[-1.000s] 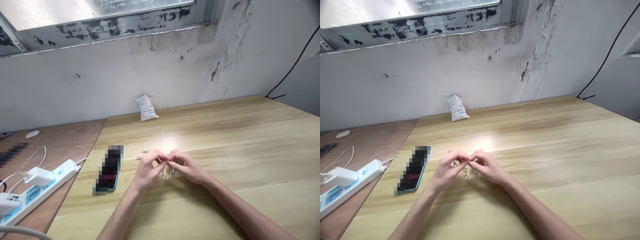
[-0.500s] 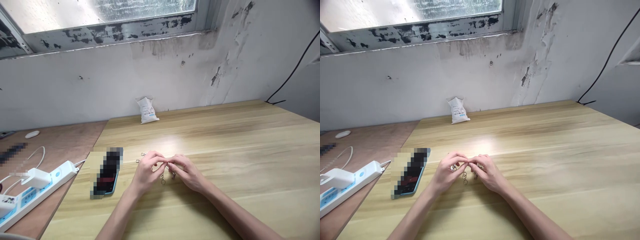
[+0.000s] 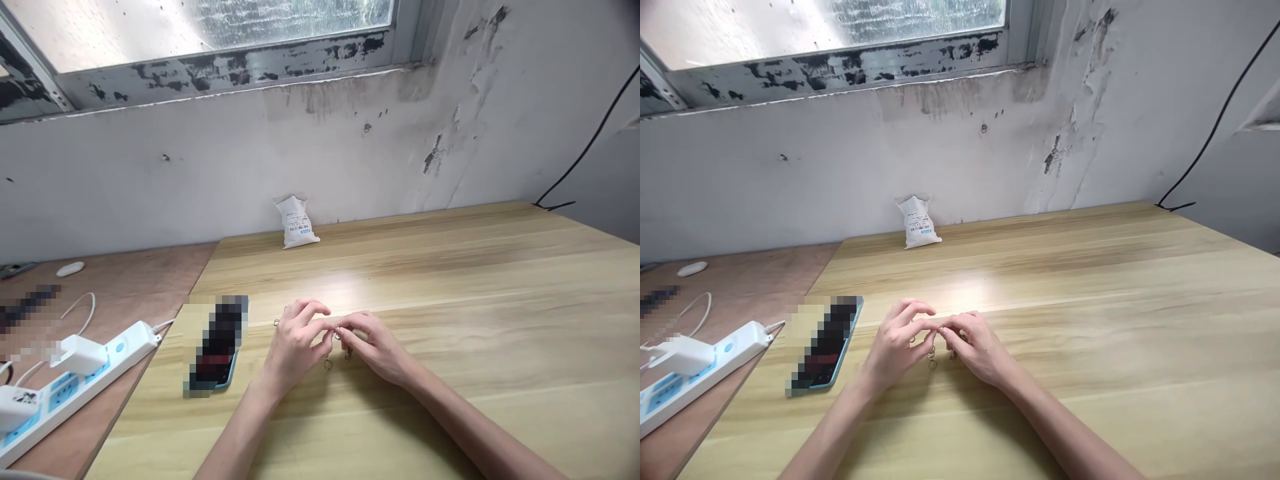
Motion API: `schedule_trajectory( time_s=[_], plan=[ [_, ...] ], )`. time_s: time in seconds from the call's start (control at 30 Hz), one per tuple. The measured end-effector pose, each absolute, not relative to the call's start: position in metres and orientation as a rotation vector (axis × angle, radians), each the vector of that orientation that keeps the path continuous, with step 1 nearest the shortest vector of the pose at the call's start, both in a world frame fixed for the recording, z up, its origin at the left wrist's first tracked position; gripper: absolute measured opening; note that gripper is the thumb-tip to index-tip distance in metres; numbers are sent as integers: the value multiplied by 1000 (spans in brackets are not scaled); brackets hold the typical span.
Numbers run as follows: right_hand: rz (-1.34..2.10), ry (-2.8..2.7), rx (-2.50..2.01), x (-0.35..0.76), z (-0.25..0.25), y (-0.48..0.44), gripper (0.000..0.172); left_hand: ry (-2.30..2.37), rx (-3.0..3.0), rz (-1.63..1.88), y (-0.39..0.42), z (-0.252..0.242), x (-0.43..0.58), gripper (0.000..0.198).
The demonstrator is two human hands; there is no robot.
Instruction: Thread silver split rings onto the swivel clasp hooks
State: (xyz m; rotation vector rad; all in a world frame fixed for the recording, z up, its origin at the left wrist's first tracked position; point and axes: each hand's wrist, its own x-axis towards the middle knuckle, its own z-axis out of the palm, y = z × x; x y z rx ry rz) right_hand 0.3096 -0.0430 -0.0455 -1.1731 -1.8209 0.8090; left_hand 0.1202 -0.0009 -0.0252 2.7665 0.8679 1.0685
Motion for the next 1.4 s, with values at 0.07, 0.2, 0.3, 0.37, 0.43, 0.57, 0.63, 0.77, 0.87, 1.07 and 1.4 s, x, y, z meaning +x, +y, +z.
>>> schedule_trajectory(
  time_s=[0.07,0.2,0.3,0.37,0.43,0.57,0.63,0.77,0.87,1.07,1.4],
  plan=[
    [710,-1812,-1239,311,-47,-43,24,950,2774,1056,-2,-26,120,10],
    [507,-1898,-1231,314,-47,-45,20,1096,2740,990,-1,-27,119,10],
    [423,-2099,-1065,314,-44,-48,22,1155,2689,968,1,-25,117,10],
    [427,-2081,-1091,313,-42,-48,23,1156,2664,991,1,-23,116,10],
    [512,-1926,-1191,313,-41,-48,24,1118,2660,1029,0,-21,117,10],
    [859,-1698,-1157,313,-38,-47,30,990,2654,1100,-7,-18,121,10],
    [967,-1715,-1069,314,-35,-47,29,944,2641,1132,-10,-16,123,10],
    [1091,-1661,-1021,316,-30,-48,33,930,2594,1185,-12,-13,124,9],
    [1212,-1638,-1055,316,-30,-51,29,934,2566,1199,-11,-14,123,9],
    [775,-1977,-1157,321,-39,-47,21,928,2608,1136,-9,-22,122,9],
    [-219,-2216,-1065,327,-31,-42,17,1125,2383,745,-1,-24,117,10]
  ],
)
